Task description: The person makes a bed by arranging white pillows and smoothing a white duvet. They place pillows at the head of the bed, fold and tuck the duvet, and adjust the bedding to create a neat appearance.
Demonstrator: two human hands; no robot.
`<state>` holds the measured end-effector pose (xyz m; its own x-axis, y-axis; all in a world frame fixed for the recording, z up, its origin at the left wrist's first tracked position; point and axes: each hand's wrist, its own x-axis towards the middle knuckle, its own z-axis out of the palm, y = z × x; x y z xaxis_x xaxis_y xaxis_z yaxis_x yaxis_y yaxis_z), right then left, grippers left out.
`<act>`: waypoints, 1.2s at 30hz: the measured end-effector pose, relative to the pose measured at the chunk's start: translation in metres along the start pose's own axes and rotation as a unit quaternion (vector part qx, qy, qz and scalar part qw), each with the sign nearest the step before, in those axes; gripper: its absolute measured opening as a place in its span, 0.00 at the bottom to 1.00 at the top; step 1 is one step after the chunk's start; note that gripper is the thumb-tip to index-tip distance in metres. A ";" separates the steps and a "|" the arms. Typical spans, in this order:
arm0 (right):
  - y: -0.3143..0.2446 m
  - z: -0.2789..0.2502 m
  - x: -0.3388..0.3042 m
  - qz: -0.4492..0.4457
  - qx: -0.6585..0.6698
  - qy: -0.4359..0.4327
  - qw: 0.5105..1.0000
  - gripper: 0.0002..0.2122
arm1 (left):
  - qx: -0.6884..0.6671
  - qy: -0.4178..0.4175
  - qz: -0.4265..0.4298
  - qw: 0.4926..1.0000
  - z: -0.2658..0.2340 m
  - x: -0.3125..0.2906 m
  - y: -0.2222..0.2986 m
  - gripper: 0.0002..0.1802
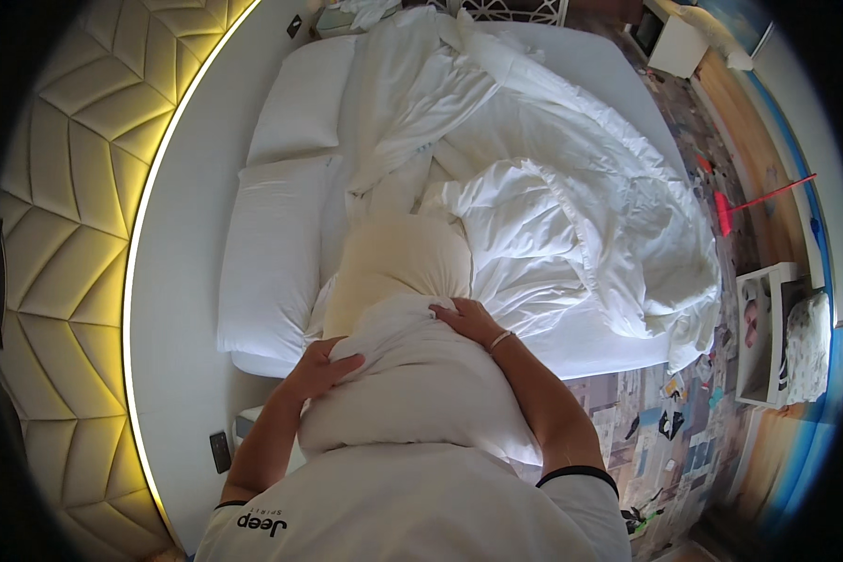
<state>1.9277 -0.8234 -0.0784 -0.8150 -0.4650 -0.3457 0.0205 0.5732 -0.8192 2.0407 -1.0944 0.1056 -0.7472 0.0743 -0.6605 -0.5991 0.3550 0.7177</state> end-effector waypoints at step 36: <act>0.119 -0.115 -0.583 0.032 0.460 0.434 0.774 0.16 | 0.175 -0.380 0.440 0.795 0.447 -0.119 0.113 0.16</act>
<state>2.3393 -0.4067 0.0784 -0.8687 0.4027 -0.2884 0.1547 -0.3326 -0.9303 2.1910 -0.6465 0.1663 -0.3643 0.9309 0.0244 0.2739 0.0820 0.9582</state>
